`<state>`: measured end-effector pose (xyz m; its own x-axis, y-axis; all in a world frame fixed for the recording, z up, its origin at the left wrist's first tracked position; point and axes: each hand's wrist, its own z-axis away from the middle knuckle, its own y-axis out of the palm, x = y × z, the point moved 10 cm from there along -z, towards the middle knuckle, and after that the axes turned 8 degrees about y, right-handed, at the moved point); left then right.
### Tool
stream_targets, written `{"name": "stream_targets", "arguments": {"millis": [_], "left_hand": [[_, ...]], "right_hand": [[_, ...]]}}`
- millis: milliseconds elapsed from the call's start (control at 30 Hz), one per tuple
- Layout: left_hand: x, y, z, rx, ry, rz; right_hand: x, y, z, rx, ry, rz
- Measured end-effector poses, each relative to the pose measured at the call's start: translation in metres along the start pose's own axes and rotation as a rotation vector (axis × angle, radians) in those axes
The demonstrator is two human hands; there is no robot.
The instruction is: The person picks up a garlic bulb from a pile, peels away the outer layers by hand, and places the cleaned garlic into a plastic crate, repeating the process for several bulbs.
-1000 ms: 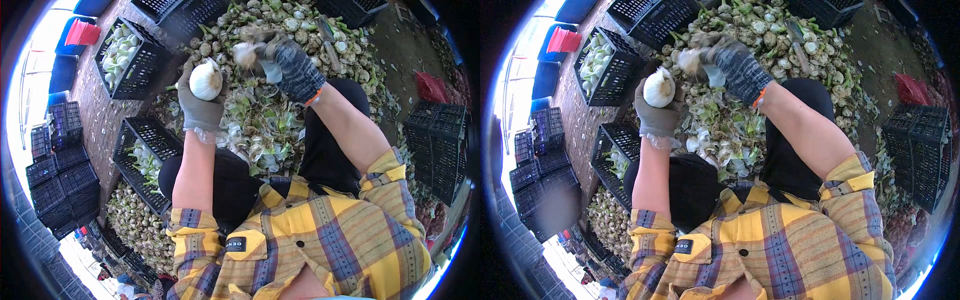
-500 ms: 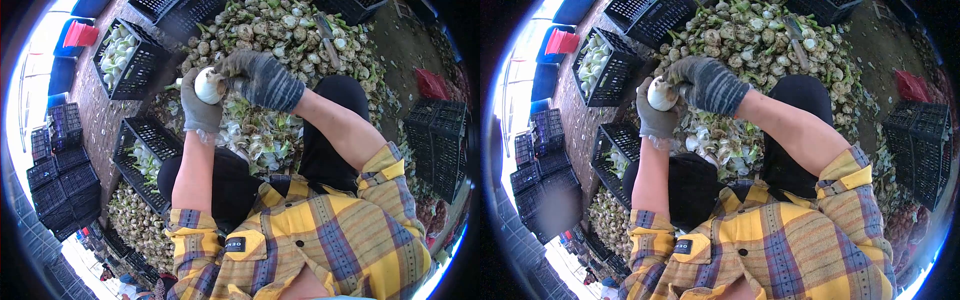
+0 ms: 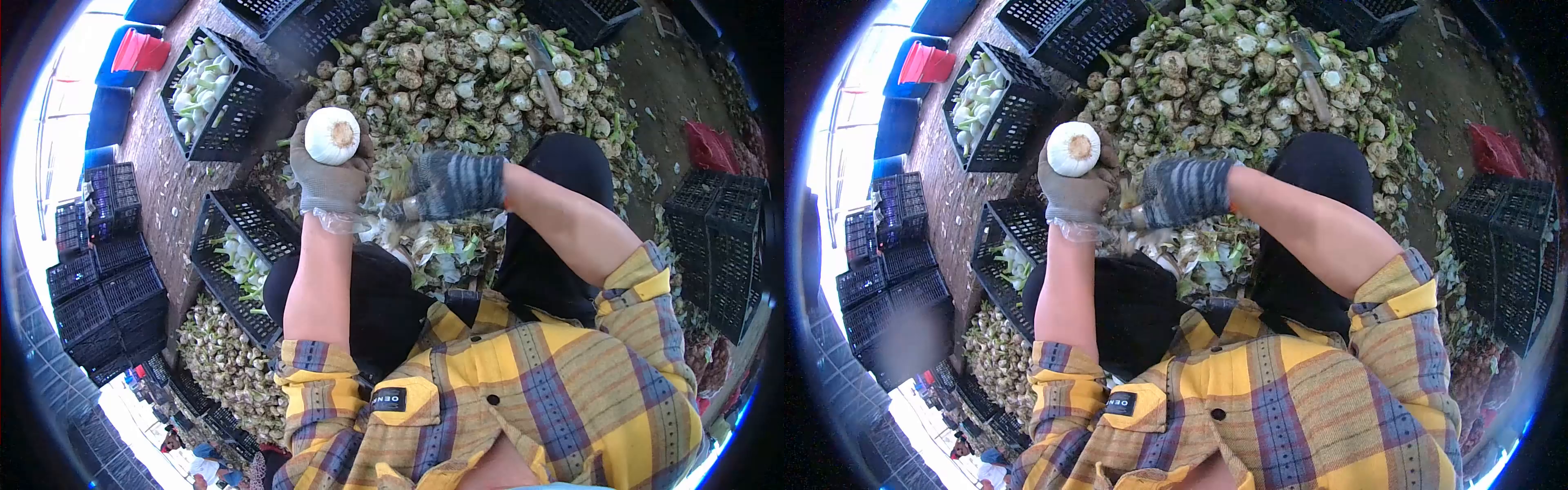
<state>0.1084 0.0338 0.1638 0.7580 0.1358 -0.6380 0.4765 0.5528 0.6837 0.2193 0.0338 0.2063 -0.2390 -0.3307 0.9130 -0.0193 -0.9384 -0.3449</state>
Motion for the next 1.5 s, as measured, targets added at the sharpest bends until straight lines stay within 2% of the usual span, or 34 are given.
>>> {"name": "stream_targets", "arguments": {"millis": [33,100,133,233,267,367,400,433,467,500,533,567,600,633,667,700,800,833,900,967,1000,1033,1100,1167,1233,1300,1367,1400,1467,1500], "left_hand": [[-0.001,0.004,-0.001,0.067,-0.015,-0.010],[-0.002,-0.005,-0.002,-0.172,0.048,0.055],[-0.002,-0.010,0.002,-0.297,0.083,0.100],[0.000,-0.006,-0.001,-0.240,0.035,0.148],[0.002,-0.010,0.001,-0.291,0.022,0.207],[-0.008,-0.007,0.001,-0.260,0.139,0.252],[-0.008,-0.009,0.001,-0.241,0.113,0.193],[-0.018,-0.003,0.004,-0.213,0.206,0.131],[-0.020,0.001,0.007,-0.175,0.200,0.169],[-0.024,0.002,0.010,-0.140,0.201,0.207],[-0.028,0.000,0.013,-0.199,0.195,0.250],[-0.031,-0.001,0.017,-0.256,0.183,0.294],[-0.038,0.001,0.018,-0.202,0.205,0.310],[-0.046,0.004,0.019,-0.143,0.223,0.324],[-0.051,0.007,0.024,-0.116,0.215,0.393],[-0.057,0.007,0.041,-0.219,0.170,0.304],[-0.083,0.008,0.067,-0.112,0.300,0.369],[-0.092,0.004,0.077,-0.061,0.314,0.392],[-0.116,-0.016,0.095,-0.043,0.303,0.384],[-0.144,-0.057,0.124,-0.075,0.474,0.401],[-0.150,-0.074,0.142,-0.001,0.442,0.475],[-0.155,-0.095,0.159,-0.012,0.438,0.479],[-0.155,-0.152,0.196,-0.189,0.497,0.402],[-0.137,-0.208,0.234,-0.506,0.514,0.462],[-0.110,-0.265,0.268,-0.587,0.498,0.490],[-0.087,-0.311,0.314,-0.789,0.566,0.464],[-0.062,-0.356,0.358,-0.772,0.514,0.396],[-0.059,-0.382,0.389,-0.926,0.592,0.164],[-0.051,-0.385,0.452,-1.130,0.501,0.068],[-0.042,-0.411,0.488,-1.304,0.583,0.061]], "right_hand": [[-0.004,-0.003,0.002,-0.048,-0.008,0.014],[0.003,-0.014,0.007,-0.145,-0.028,0.042],[0.013,-0.008,0.010,0.040,0.011,-0.134],[-0.001,-0.019,0.001,-0.206,0.077,0.450],[0.000,-0.014,0.005,-0.063,0.027,-0.003],[-0.011,-0.033,0.002,-0.330,0.088,0.468],[-0.020,-0.041,0.004,-0.403,0.154,0.312],[-0.011,-0.045,0.005,-0.352,0.048,0.062],[-0.020,-0.049,0.008,-0.368,0.161,-0.162],[-0.013,-0.058,0.017,-0.510,0.041,-0.062],[-0.015,-0.061,0.019,-0.376,0.220,0.052],[-0.021,-0.053,0.027,-0.302,0.127,-0.589],[-0.002,-0.038,0.032,-0.033,-0.104,-1.260],[-0.027,-0.035,0.042,-0.219,0.052,-1.447],[-0.026,-0.032,0.053,-0.216,-0.018,-1.413],[-0.024,-0.030,0.065,-0.215,-0.088,-1.380],[-0.048,-0.012,0.113,-0.314,-0.202,-1.422],[-0.011,0.011,0.118,-0.245,-0.164,-1.406],[-0.025,0.047,0.129,-0.023,-0.094,-1.382],[-0.041,0.070,0.143,0.190,-0.026,-1.322],[-0.052,0.061,0.140,0.075,0.013,-1.148],[-0.059,0.049,0.136,-0.038,0.043,-0.969],[-0.071,0.024,0.130,-0.254,0.092,-0.605],[-0.076,-0.004,0.125,-0.453,0.115,-0.231],[-0.103,-0.047,0.112,-0.643,0.113,0.013],[-0.099,-0.067,0.077,-0.757,0.063,0.405],[-0.027,-0.062,0.036,-0.736,-0.036,1.076],[0.002,-0.054,0.019,-0.703,-0.099,1.410],[0.012,-0.037,0.003,-0.606,-0.170,1.734],[0.008,-0.035,-0.001,-0.555,-0.167,1.727]]}}
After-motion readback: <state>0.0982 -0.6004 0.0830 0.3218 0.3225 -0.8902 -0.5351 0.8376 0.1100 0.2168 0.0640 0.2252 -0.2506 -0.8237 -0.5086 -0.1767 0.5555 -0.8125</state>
